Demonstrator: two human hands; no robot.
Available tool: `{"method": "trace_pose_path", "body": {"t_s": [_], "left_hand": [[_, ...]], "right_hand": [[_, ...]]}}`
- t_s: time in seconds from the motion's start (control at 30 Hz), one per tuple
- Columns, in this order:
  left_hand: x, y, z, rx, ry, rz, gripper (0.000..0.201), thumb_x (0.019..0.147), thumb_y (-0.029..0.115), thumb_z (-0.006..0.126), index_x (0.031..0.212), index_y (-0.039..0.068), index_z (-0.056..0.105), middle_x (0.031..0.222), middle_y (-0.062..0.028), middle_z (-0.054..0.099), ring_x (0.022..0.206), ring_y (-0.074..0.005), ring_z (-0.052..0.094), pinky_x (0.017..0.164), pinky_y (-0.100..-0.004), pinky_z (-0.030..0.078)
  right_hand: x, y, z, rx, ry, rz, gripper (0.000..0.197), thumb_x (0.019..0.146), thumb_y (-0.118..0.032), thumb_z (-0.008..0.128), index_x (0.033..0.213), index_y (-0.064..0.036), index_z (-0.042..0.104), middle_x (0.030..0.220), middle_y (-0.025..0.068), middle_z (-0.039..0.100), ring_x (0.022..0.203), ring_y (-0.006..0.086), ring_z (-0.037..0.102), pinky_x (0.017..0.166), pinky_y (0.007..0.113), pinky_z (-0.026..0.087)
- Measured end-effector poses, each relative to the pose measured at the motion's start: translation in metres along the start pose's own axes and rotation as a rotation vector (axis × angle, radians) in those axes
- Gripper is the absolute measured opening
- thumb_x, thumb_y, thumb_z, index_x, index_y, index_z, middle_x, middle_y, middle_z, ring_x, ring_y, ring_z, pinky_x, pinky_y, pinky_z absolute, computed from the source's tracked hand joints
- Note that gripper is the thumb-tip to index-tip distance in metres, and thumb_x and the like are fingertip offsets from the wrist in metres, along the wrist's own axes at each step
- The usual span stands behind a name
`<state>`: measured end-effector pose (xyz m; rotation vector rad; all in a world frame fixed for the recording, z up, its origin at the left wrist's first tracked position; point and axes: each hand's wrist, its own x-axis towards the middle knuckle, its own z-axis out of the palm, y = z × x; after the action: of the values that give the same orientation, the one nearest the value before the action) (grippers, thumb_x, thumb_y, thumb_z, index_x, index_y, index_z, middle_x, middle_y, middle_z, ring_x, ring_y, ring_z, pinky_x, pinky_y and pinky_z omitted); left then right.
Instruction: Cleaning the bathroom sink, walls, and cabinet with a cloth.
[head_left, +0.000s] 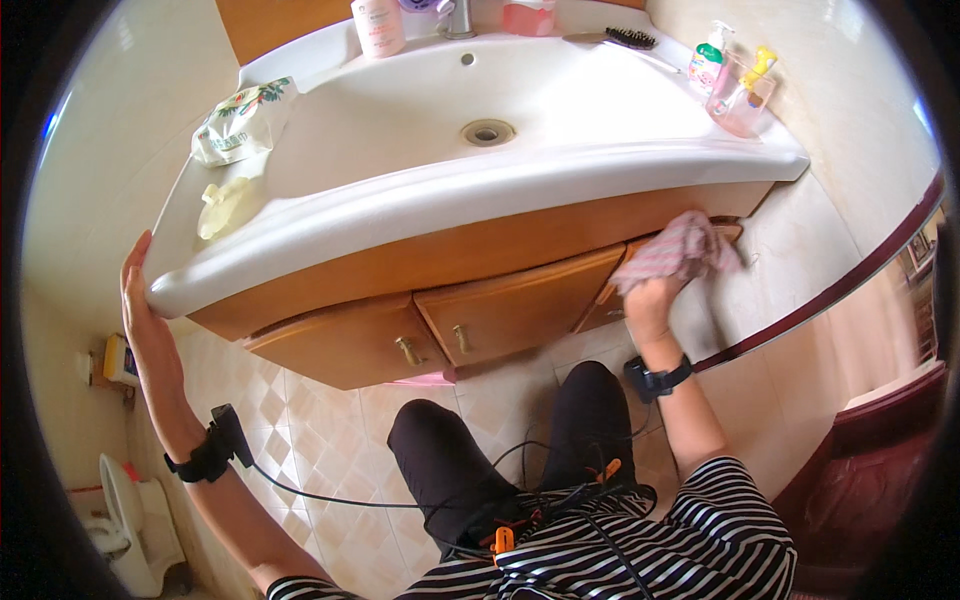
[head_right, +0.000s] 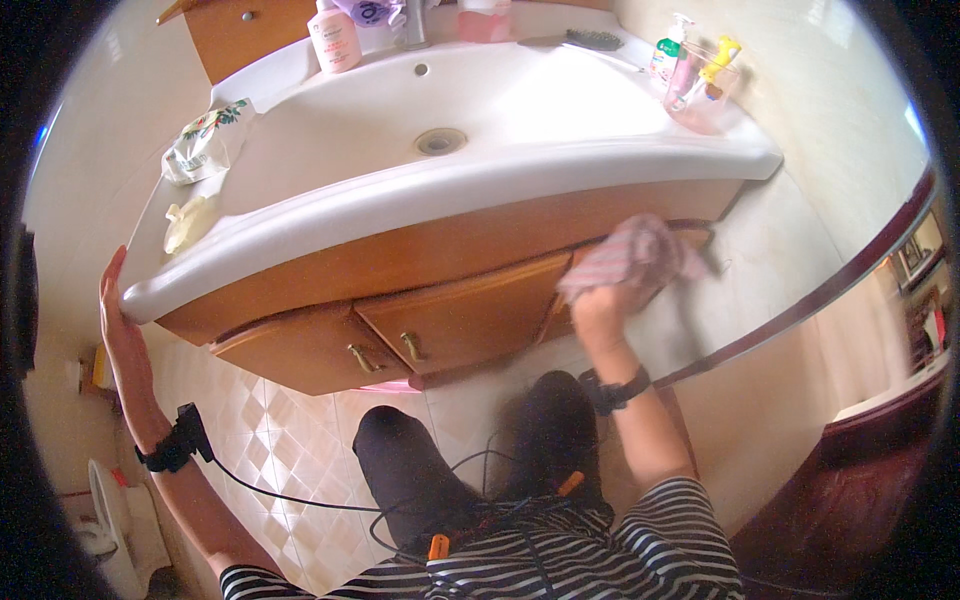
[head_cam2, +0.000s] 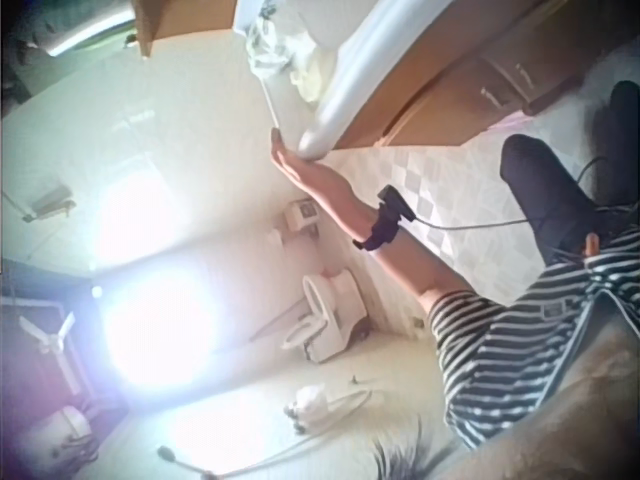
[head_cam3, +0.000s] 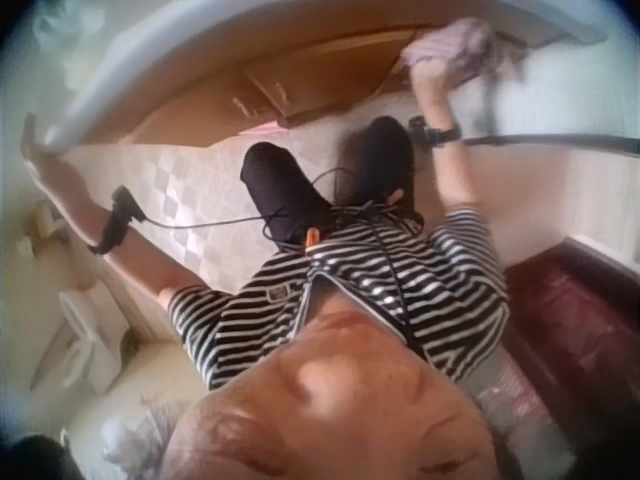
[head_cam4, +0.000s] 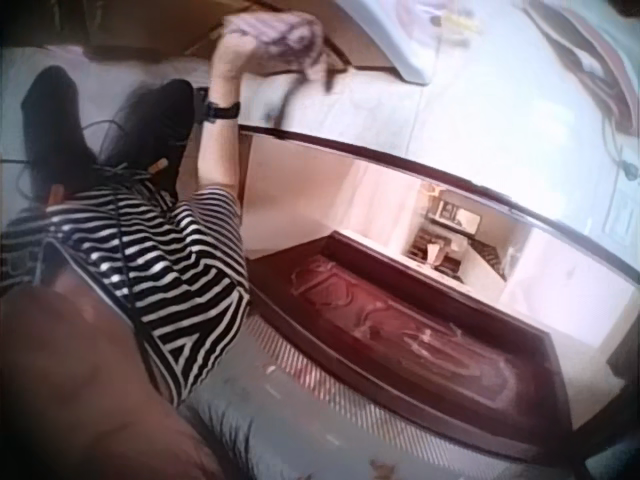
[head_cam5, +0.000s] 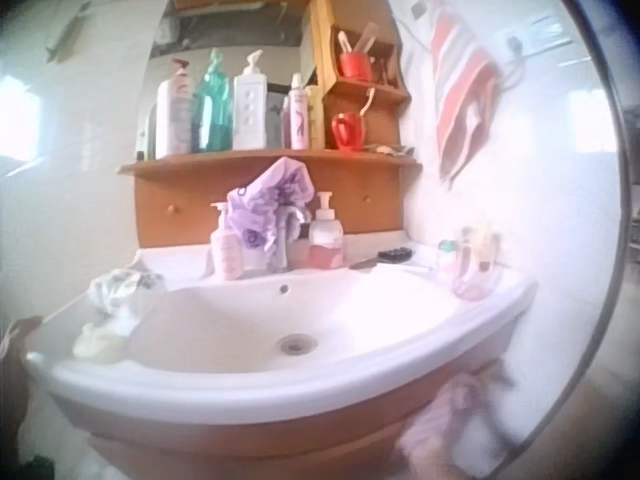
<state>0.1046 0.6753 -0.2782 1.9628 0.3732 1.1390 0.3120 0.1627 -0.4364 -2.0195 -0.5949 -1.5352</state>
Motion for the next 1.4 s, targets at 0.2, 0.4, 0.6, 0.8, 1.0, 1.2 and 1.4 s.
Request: {"method": "trace_pose_path", "body": {"t_s": [0.2,0.4,0.6,0.8,1.0,1.2,1.4], "left_hand": [[0.000,-0.005,0.009,0.012,-0.015,0.022,0.052,0.100,0.044,0.039,0.137,0.011,0.055,0.144,-0.0069,0.050,0.140,-0.0195,0.034,0.119,-0.0399,0.018],[0.000,0.002,0.006,0.038,-0.025,0.056,0.050,0.102,0.040,0.036,0.135,0.010,0.058,0.140,-0.0050,0.053,0.135,-0.0178,0.037,0.115,-0.0349,0.020],[-0.006,0.014,0.007,0.103,0.033,0.009,0.050,0.102,0.041,0.033,0.133,0.013,0.060,0.139,-0.0055,0.053,0.133,-0.0199,0.038,0.114,-0.0357,0.022],[-0.003,0.011,0.008,0.101,0.026,0.041,0.053,0.101,0.044,0.032,0.133,0.014,0.061,0.139,-0.0080,0.053,0.133,-0.0221,0.038,0.116,-0.0390,0.021],[-0.006,0.017,0.012,0.129,0.064,0.074,0.053,0.099,0.045,0.033,0.133,0.016,0.061,0.139,-0.0105,0.053,0.136,-0.0252,0.037,0.118,-0.0426,0.019],[-0.005,0.005,0.011,0.098,0.107,0.054,0.053,0.098,0.046,0.034,0.132,0.016,0.062,0.138,-0.0099,0.054,0.133,-0.0253,0.039,0.116,-0.0408,0.023],[-0.004,0.008,0.004,-0.005,0.006,0.049,0.054,0.101,0.047,0.037,0.137,0.012,0.057,0.143,-0.0071,0.052,0.136,-0.0217,0.038,0.116,-0.0402,0.020]], "right_hand": [[-0.025,-0.093,0.017,0.153,-0.399,-0.422,0.018,0.081,-0.009,0.063,0.098,-0.0052,0.066,0.097,0.0159,0.060,0.103,0.0325,0.054,0.099,0.048,0.039],[-0.001,-0.148,0.030,0.541,-0.496,-0.525,0.002,0.075,-0.011,0.065,0.075,-0.0105,0.067,0.076,0.0072,0.054,0.079,0.0255,0.052,0.080,0.038,0.043],[-0.008,-0.176,0.052,0.411,-0.515,-0.627,0.009,0.077,-0.013,0.064,0.082,-0.0062,0.067,0.077,0.0052,0.052,0.079,0.0242,0.050,0.083,0.039,0.045],[-0.007,-0.127,0.032,0.267,-0.590,-0.620,0.022,0.078,-0.012,0.062,0.098,-0.0041,0.068,0.110,0.0121,0.060,0.103,0.0305,0.054,0.097,0.046,0.044],[-0.012,0.002,-0.015,-0.184,-0.490,-0.627,0.023,0.073,-0.008,0.065,0.094,0.0005,0.065,0.104,0.0160,0.059,0.098,0.0349,0.056,0.090,0.054,0.046],[-0.015,0.024,-0.023,-0.116,-0.383,-0.329,0.015,0.080,-0.009,0.059,0.074,-0.0018,0.047,0.084,0.0207,0.044,0.080,0.0400,0.045,0.076,0.056,0.039],[-0.038,-0.061,0.015,0.123,-0.519,-0.422,0.041,0.081,-0.018,0.063,0.117,-0.0005,0.063,0.123,0.0225,0.055,0.114,0.0410,0.050,0.098,0.056,0.033]]}}
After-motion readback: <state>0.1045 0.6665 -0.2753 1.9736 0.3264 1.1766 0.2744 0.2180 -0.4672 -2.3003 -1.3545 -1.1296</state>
